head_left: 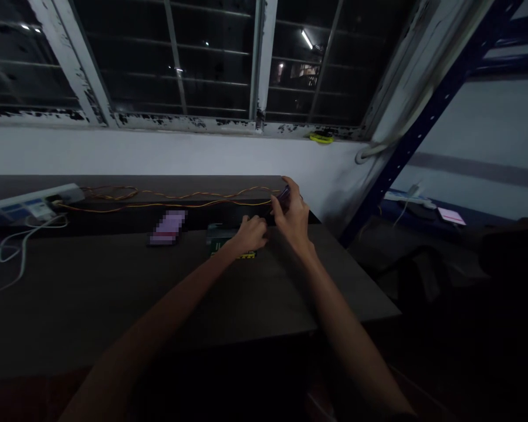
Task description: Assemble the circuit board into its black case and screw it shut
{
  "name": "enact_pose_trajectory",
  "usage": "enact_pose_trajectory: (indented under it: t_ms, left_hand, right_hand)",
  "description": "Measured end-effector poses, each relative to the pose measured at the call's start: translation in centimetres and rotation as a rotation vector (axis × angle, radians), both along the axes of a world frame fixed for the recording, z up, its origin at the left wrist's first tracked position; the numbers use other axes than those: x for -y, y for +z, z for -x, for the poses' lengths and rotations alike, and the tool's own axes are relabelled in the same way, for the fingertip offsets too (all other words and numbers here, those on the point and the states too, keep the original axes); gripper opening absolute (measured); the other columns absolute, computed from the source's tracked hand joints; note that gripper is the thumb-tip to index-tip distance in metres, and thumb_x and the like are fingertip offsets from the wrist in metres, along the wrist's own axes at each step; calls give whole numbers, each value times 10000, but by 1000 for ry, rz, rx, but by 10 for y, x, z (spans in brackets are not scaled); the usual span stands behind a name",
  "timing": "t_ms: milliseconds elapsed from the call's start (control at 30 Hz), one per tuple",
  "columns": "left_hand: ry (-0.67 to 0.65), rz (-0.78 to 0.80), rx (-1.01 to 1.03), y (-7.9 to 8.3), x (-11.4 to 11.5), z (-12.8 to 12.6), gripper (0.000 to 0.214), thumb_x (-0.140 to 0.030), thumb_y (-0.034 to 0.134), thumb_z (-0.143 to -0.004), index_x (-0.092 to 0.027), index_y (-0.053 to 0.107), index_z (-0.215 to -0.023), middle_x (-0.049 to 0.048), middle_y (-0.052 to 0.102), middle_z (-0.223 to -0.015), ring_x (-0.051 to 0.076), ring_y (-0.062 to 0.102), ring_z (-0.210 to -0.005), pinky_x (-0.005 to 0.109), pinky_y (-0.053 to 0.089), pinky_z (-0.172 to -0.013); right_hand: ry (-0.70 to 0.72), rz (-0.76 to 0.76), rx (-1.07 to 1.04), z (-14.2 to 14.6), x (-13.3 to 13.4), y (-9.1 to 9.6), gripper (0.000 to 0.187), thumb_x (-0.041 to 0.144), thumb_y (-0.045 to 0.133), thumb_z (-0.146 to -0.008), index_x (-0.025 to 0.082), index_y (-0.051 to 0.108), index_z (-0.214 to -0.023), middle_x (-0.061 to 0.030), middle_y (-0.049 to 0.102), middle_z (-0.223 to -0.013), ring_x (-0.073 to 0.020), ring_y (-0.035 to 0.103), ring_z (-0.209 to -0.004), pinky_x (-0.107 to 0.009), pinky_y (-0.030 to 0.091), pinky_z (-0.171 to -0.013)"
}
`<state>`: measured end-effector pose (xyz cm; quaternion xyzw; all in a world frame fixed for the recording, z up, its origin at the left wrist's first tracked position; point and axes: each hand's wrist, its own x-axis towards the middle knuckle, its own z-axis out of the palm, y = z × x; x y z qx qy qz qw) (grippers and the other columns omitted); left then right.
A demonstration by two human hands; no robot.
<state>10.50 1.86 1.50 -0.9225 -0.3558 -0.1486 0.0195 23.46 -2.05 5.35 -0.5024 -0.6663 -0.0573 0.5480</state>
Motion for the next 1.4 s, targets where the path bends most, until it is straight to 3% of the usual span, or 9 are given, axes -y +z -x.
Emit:
enact_pose_trajectory:
  t_ms: [367, 567, 700, 833, 967, 1100, 1400]
  left_hand:
    - [17, -102, -7, -8, -5, 8, 95, -212, 717, -782, -156, 713, -859, 137, 652, -1056, 333, 526, -1083, 495, 322, -950]
    - [16, -203, 91, -4, 2, 59, 182, -296, 622, -878, -188, 735, -972, 136, 607, -1221, 322, 491, -1172, 485, 324, -977]
    - [74, -210, 154, -3, 5, 102, 184, -300, 635, -862, -204, 737, -982, 109, 639, -1169, 292, 540, -1107, 454, 379, -942]
    - [66, -94, 398, -4, 2, 126, 155, -321, 663, -843, -209, 743, -913, 66, 696, -1022, 239, 596, -996, 401, 428, -917]
    - [71, -76, 465, -4, -2, 132, 129, -267, 628, -852, -205, 741, -865, 51, 722, -937, 223, 624, -935, 383, 465, -877]
    - [55, -31, 503, -8, -4, 133, 115, -174, 636, -808, -189, 742, -849, 51, 742, -908, 210, 656, -911, 352, 498, -858]
    - [71, 50, 518, -19, -9, 132, 87, -176, 698, -775, -200, 753, -838, 41, 754, -932, 204, 675, -915, 341, 514, -873]
  right_hand:
    - [-16, 17, -28, -5, -5, -3, 558, 373, 462, -925, 192, 389, -1448, -84, 674, -854, -236, 644, -709, -403, 503, -745]
    - [121, 53, 7, 11, -9, -15, 581, 383, 473, -916, 209, 368, -1460, -80, 688, -911, -234, 651, -754, -396, 512, -752]
    - [237, 132, 7, 30, -12, -18, 615, 403, 512, -895, 196, 384, -1459, -40, 663, -797, -214, 637, -693, -364, 510, -703]
    - [392, 229, 101, 51, -18, -14, 600, 429, 520, -897, 197, 427, -1443, -12, 654, -732, -201, 629, -673, -340, 496, -686]
    - [454, 230, 119, 71, -31, -11, 564, 397, 529, -904, 169, 467, -1416, -21, 658, -719, -205, 632, -698, -335, 492, -707]
    - [421, 209, 139, 85, -40, -18, 533, 395, 535, -902, 192, 495, -1393, -4, 635, -701, -187, 604, -658, -314, 476, -693]
    - [403, 188, 189, 87, -40, -26, 552, 395, 505, -913, 138, 486, -1401, -30, 642, -736, -179, 575, -628, -297, 447, -662]
